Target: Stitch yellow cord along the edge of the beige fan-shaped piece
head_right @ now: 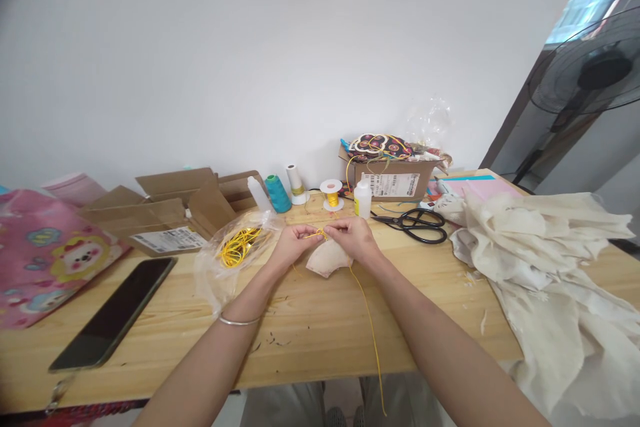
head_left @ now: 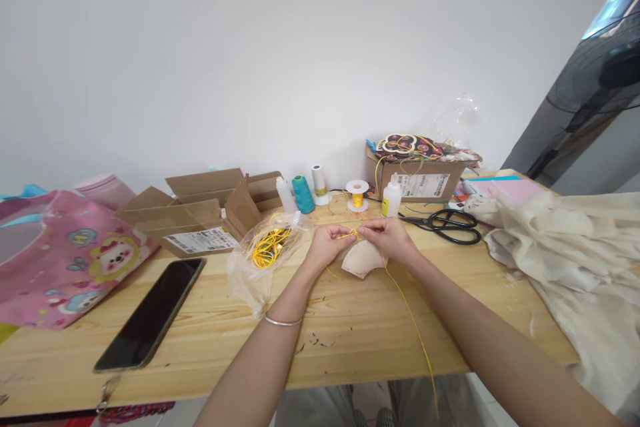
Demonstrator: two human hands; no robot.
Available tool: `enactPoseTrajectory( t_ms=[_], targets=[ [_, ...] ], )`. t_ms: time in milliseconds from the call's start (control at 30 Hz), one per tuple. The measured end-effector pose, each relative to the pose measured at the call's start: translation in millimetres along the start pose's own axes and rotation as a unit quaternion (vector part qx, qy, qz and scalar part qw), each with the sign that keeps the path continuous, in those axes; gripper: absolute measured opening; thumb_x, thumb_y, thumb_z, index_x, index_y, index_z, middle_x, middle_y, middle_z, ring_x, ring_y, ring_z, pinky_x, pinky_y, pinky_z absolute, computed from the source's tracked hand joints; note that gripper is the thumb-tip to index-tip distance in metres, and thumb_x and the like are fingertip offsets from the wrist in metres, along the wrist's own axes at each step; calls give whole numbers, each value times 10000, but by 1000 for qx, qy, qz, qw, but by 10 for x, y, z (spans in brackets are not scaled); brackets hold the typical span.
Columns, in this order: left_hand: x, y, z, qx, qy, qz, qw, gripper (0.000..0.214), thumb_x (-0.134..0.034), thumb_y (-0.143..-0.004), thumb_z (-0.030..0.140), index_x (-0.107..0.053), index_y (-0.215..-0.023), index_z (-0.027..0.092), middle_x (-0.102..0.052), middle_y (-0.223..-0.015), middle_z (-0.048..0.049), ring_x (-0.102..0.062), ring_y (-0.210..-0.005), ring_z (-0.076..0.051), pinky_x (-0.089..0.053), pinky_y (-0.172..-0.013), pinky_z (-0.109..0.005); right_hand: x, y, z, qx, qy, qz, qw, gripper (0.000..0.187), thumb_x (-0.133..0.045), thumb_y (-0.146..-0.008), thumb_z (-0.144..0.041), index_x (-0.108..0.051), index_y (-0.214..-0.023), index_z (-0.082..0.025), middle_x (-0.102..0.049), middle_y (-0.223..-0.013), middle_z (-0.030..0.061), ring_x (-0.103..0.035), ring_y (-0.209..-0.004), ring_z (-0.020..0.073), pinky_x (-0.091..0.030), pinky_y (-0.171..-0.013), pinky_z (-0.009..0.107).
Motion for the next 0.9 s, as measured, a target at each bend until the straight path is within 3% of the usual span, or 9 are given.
enactPoseTrajectory(
  t_ms=[500, 900],
  targets=[
    [14, -6, 6, 2, -27, 11, 1000, 267, -680, -505, 340, -641, -662, 128, -477, -438, 44, -362, -406, -57, -270, -419, -189, 56, 31, -64, -84, -171, 90, 978, 176, -638, -523, -301, -646, -593, -140, -626, -608, 25, -518, -569, 121, -390, -566, 252],
    [-10, 44, 70, 34, 33, 2, 999, 248, -699, -489, 311, -631, -640, 126, -579, -521, 9, -466, -476, -78, -350, -484, -199, 52, 64, -13, -113, -282, 139, 943, 149, -656, -507, -286, -620, -543, -146, -568, -546, -8, -467, -533, 95, -364, -548, 236]
  ],
)
Point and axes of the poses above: each hand's wrist, its own y-axis away from the middle knuckle, its own x-axis out of the back of the hand, z = x × y, the point moved 5 cm from there along -y, towards the middle knuckle
